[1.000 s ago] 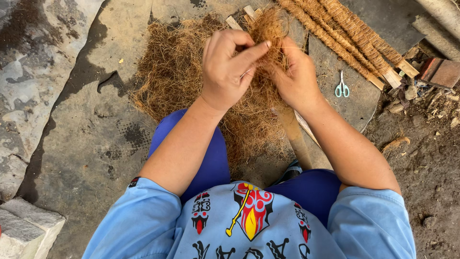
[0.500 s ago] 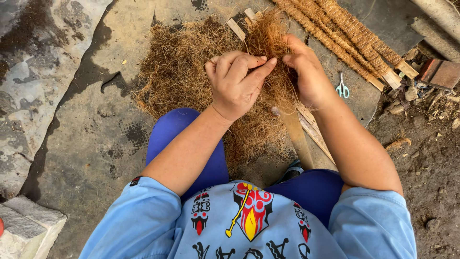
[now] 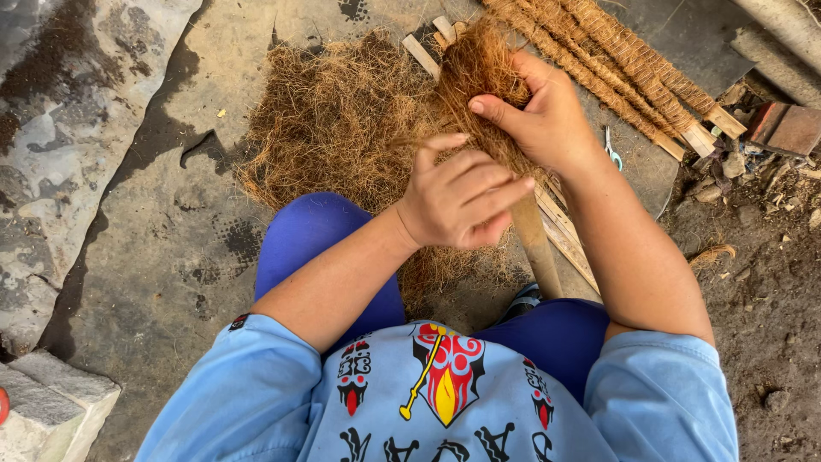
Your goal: The person gathers loose coconut coir fibers, aligns them into a bundle, and wraps the bundle with a thin string to secure it. The person repeatedly adjusts the fibers and tightens the string to form a compact bundle.
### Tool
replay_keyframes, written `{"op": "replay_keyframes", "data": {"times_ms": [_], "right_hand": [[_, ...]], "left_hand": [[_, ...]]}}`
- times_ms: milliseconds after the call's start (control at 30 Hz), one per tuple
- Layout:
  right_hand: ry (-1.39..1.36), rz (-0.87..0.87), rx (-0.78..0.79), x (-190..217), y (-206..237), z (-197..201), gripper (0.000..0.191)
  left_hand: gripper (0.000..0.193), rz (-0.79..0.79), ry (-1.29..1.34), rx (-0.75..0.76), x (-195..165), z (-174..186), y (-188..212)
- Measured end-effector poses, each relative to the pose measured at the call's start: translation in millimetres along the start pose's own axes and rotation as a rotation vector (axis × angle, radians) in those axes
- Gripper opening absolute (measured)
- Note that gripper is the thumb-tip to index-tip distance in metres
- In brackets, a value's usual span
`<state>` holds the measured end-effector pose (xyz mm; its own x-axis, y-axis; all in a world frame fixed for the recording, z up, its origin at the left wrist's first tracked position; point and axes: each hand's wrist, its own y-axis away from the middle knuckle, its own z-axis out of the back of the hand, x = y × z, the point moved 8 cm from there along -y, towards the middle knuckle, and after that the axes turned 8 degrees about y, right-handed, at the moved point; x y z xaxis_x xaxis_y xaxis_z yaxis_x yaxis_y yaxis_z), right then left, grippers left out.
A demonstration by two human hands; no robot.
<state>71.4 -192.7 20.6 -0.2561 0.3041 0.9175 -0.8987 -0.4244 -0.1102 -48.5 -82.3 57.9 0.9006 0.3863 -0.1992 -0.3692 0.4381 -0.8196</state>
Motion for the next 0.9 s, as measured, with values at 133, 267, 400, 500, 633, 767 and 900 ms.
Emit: {"op": "replay_keyframes", "data": {"times_ms": [133,267,400,500,633,767,900], "right_hand": [[-0.114,-0.003,0.029,2,2,1,0.040],[-0.088,0.000,0.042,3,6,-6,0.046],[-0.137,-0.034,0.073,0,11,-19,0.043],[-0.090,0.025,0.097,6,12,-27,0.035],[0.045,0.190,0.052,22,15,-29,0.038],[0.016,0.008,0.089,12,17,-34,0.039],[-0.016,0.031,0.074,10,17,-34,0.040]], "left_hand": [[0.055,-0.033,-0.112,-0.328,5,43,4],[0.036,0.222,-0.001,-0.512,70,79,3],[0.019,0.236,0.507,-0.408,93,66,-10],[0.017,0.182,0.732,-0.194,91,48,-24],[0.021,0.417,1.188,-0.028,115,22,-25],[0.023,0.488,1.382,-0.065,128,16,-14],[0.030,0.632,1.585,-0.059,129,-11,0]]}}
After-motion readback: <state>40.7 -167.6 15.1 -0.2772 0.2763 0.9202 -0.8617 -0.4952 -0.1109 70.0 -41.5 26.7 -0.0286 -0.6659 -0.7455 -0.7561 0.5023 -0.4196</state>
